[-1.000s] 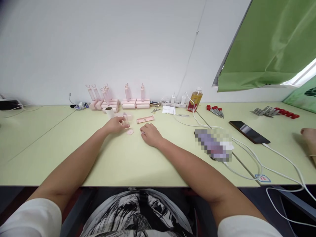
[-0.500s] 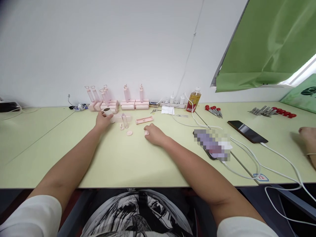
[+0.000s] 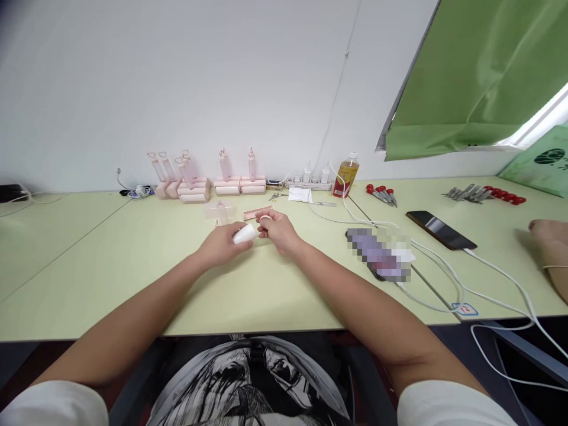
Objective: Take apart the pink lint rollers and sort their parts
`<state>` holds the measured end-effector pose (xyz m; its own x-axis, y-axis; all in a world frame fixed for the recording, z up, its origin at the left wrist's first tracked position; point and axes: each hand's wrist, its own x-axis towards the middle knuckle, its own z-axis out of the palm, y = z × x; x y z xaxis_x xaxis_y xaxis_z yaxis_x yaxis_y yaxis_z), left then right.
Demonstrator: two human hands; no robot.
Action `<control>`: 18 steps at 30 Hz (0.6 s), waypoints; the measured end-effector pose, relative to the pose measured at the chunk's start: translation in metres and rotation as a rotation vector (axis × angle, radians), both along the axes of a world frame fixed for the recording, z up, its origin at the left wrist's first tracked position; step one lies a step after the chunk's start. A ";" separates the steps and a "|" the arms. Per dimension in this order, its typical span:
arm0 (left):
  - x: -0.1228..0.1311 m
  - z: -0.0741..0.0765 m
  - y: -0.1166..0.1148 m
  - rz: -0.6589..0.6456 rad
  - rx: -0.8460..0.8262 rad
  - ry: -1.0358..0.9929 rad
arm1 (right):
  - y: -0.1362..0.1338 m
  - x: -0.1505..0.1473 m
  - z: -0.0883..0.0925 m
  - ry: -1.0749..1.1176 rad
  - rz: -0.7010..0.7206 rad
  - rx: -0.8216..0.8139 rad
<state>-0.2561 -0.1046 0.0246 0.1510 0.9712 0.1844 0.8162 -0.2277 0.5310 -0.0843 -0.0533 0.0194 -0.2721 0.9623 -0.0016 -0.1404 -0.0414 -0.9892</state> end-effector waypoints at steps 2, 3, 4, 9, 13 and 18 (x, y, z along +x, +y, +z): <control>0.004 -0.009 -0.001 -0.028 0.018 -0.022 | -0.007 -0.002 -0.002 -0.087 -0.033 0.017; 0.005 -0.011 -0.001 -0.046 0.021 -0.044 | -0.011 -0.003 -0.004 -0.136 -0.044 0.043; 0.006 -0.013 -0.002 -0.065 0.021 -0.066 | -0.014 -0.003 -0.007 -0.180 -0.051 0.086; 0.015 -0.010 -0.011 -0.106 0.101 -0.155 | -0.024 0.002 -0.013 -0.344 -0.092 0.517; 0.022 -0.009 -0.015 -0.130 0.172 -0.220 | -0.026 0.010 -0.009 -0.396 -0.123 0.715; 0.023 -0.013 -0.015 -0.136 0.226 -0.266 | -0.029 0.012 -0.009 -0.384 -0.095 0.791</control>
<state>-0.2334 -0.1198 0.0120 0.1937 0.8762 0.4414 0.6111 -0.4597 0.6443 -0.0719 -0.0819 0.0106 -0.3083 0.7391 0.5989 0.2399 0.6697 -0.7029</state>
